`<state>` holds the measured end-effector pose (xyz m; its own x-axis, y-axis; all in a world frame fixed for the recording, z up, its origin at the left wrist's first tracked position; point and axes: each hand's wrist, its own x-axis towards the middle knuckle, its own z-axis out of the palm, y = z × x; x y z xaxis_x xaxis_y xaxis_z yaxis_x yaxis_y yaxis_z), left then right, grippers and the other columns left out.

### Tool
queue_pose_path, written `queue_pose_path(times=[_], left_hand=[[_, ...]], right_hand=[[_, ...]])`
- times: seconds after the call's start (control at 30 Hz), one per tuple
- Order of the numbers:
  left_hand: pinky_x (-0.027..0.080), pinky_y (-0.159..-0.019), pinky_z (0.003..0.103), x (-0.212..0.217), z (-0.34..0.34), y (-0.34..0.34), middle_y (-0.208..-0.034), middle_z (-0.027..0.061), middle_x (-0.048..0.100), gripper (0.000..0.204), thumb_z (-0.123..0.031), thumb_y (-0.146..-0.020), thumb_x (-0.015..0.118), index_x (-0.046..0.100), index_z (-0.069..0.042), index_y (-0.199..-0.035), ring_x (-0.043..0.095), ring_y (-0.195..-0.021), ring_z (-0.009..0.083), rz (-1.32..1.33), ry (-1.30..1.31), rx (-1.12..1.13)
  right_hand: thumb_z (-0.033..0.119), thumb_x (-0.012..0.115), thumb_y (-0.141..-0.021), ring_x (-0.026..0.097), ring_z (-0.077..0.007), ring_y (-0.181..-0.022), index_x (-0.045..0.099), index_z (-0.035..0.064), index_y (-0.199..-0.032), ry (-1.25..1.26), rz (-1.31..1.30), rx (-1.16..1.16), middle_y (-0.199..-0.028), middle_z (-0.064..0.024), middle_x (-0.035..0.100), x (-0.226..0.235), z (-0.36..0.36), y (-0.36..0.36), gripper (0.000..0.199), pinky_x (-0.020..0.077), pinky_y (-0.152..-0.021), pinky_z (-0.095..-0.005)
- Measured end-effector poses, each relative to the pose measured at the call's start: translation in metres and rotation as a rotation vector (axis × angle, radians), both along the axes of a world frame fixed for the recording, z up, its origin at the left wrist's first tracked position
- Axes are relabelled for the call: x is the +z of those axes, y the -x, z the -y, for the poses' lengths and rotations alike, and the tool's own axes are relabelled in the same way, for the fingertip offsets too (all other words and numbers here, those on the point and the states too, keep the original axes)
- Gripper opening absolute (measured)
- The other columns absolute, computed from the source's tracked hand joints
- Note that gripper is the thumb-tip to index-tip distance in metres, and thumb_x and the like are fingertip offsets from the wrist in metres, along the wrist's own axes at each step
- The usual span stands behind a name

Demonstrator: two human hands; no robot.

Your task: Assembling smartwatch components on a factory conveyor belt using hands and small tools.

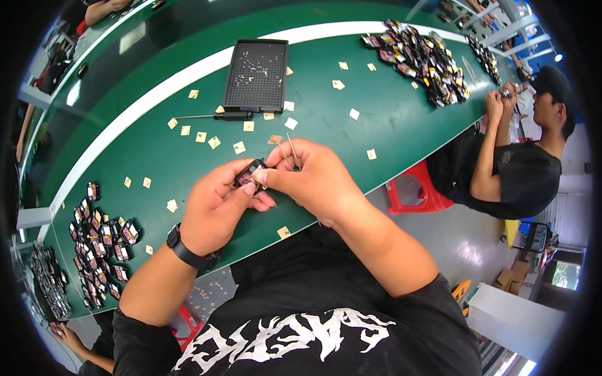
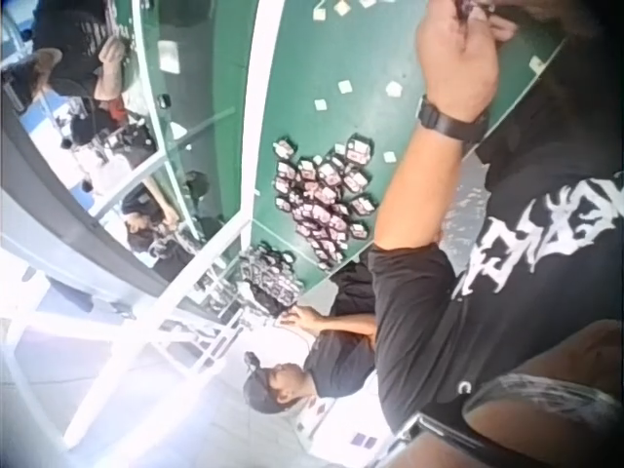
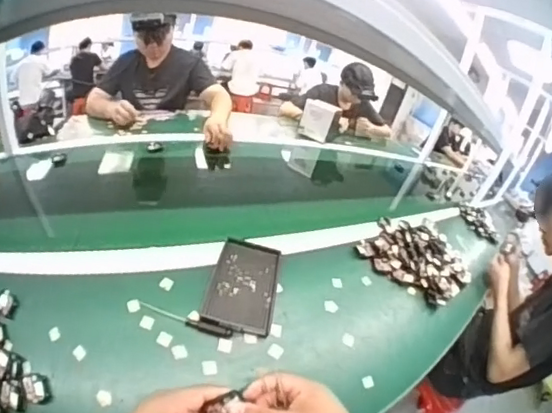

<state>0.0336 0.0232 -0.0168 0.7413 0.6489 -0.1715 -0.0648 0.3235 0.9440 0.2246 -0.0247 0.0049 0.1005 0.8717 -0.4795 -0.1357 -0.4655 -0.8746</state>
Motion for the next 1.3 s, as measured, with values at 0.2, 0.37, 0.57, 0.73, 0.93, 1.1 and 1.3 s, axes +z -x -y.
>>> queue_pose_path(times=[0.2, 0.37, 0.57, 0.73, 0.93, 1.1, 1.3], left_hand=[[0.059, -0.075, 0.029, -0.001, -0.004, 0.0, -0.109, 0.0153, 0.069, 0.037, -0.002, -0.102, 0.051, 0.051, 0.01, -0.137, 0.071, -0.085, 0.0195, 0.038, 0.069, 0.06], [0.059, -0.074, 0.029, 0.002, -0.005, -0.001, -0.116, 0.0209, 0.069, 0.038, 0.001, -0.1, 0.049, 0.051, 0.01, -0.137, 0.07, -0.084, 0.0189, 0.036, 0.068, 0.053], [0.059, -0.073, 0.029, 0.004, -0.008, 0.005, -0.116, 0.0209, 0.07, 0.038, 0.006, -0.1, 0.045, 0.052, 0.01, -0.137, 0.069, -0.083, 0.0164, -0.03, 0.115, 0.033], [0.06, -0.074, 0.027, 0.006, -0.008, 0.005, -0.116, 0.0177, 0.07, 0.039, 0.007, -0.099, 0.046, 0.053, 0.008, -0.138, 0.069, -0.084, 0.0142, -0.093, 0.11, 0.004], [0.058, -0.074, 0.026, 0.006, -0.007, 0.001, -0.108, 0.0135, 0.069, 0.043, 0.009, -0.097, 0.046, 0.053, 0.009, -0.139, 0.07, -0.084, 0.0136, -0.162, 0.01, -0.022], [0.058, -0.073, 0.026, 0.012, -0.006, -0.001, -0.102, 0.0127, 0.07, 0.041, 0.008, -0.097, 0.05, 0.055, 0.009, -0.137, 0.068, -0.081, 0.0127, -0.128, -0.041, 0.004], [0.058, -0.071, 0.027, 0.012, -0.003, 0.007, -0.1, 0.0139, 0.071, 0.031, 0.005, -0.1, 0.054, 0.058, 0.01, -0.131, 0.069, -0.079, 0.0136, -0.219, -0.147, -0.048]], right_hand=[[0.018, 0.075, -0.095, 0.041, 0.0002, -0.056, 0.063, 0.0058, -0.103, 0.024, -0.1, 0.102, -0.075, 0.0045, 0.06, 0.006, -0.003, -0.012, 0.02, 0.0257, -0.046, -0.0187], [0.027, 0.067, -0.101, 0.045, -0.0047, -0.061, 0.066, 0.0009, -0.096, -0.169, 0.25, 0.048, -0.075, 0.0032, 0.061, 0.019, 0.013, -0.025, 0.027, 0.0365, -0.054, -0.0239], [0.015, 0.072, -0.096, 0.039, -0.0142, -0.05, 0.053, 0.0018, -0.063, -0.358, 0.782, 0.195, -0.055, -0.0059, 0.047, 0.018, 0.024, -0.033, 0.04, 0.0323, -0.047, -0.0304], [0.015, 0.083, -0.085, 0.045, -0.0186, -0.048, 0.055, 0.0031, -0.065, -0.443, 0.765, 0.316, -0.058, -0.0074, 0.048, 0.006, 0.026, -0.044, 0.036, 0.0344, -0.046, -0.0335], [0.01, 0.083, -0.081, 0.057, -0.0197, -0.059, 0.069, 0.0024, -0.096, -0.562, 0.774, 0.439, -0.074, -0.0064, 0.061, 0.007, 0.018, -0.045, 0.022, 0.0451, -0.054, -0.0319], [-0.001, 0.076, -0.083, 0.06, -0.0209, -0.065, 0.069, 0.0014, -0.109, -0.516, 0.871, 0.319, -0.08, -0.0079, 0.063, 0.015, 0.023, -0.055, 0.027, 0.0476, -0.058, -0.0328], [0.004, 0.071, -0.089, 0.064, -0.0274, -0.077, 0.067, 0.0027, -0.116, -0.409, 1.289, 0.041, -0.092, -0.0133, 0.062, 0.023, 0.007, -0.129, 0.027, 0.0516, -0.069, -0.0363]])
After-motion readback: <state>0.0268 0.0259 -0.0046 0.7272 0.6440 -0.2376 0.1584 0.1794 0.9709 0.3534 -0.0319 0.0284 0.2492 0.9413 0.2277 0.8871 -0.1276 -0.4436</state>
